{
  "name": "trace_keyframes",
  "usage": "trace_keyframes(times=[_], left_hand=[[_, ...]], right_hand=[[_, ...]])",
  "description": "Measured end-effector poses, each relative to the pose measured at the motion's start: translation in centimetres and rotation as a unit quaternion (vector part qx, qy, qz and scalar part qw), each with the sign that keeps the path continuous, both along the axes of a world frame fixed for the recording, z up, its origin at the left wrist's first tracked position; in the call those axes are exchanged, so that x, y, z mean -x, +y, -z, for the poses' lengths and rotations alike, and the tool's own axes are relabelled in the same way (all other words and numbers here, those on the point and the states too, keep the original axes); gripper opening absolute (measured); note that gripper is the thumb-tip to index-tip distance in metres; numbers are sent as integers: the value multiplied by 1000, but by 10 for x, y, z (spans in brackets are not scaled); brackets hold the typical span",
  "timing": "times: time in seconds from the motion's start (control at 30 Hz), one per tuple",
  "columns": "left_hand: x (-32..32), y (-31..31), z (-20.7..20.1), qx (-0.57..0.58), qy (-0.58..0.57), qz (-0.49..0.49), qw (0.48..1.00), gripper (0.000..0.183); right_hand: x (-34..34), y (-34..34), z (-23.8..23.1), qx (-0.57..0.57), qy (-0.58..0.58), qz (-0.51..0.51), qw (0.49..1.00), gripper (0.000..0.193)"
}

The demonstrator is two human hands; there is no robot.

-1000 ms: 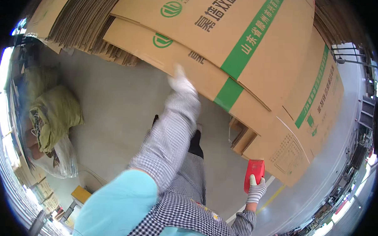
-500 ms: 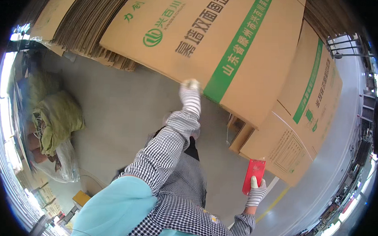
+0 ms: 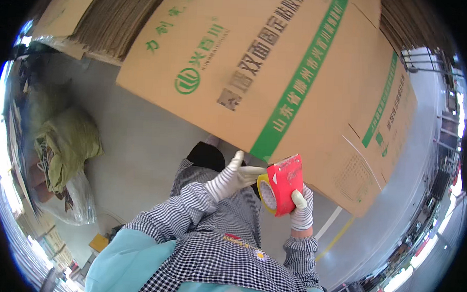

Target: The recorder is moving cardboard sheets and applying tape to the stacks in a factory environment.

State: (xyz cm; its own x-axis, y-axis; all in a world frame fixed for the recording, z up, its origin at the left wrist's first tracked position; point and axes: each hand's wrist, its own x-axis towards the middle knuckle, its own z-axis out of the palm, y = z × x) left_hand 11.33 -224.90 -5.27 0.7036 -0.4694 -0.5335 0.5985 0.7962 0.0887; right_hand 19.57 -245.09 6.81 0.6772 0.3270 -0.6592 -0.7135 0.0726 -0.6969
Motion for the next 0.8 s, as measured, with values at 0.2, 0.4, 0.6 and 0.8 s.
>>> trace_keyframes(times=[0.2, 0.4, 0.6, 0.8], left_hand=[[-14, 69, -58, 24, -146, -98, 984, 88], [3, 114, -31, -11, -43, -149, 988, 38], [3, 179, 30, -564, 74, -327, 754, 16], [10, 270, 89, -956, 147, -46, 250, 36]], right_hand=[[3, 57, -3, 152, -132, -244, 949, 56], [4, 125, 5, 231, -219, -343, 884, 51], [-5, 156, 38, 288, -282, -431, 807, 53], [-11, 188, 101, 496, -283, -559, 601, 65]])
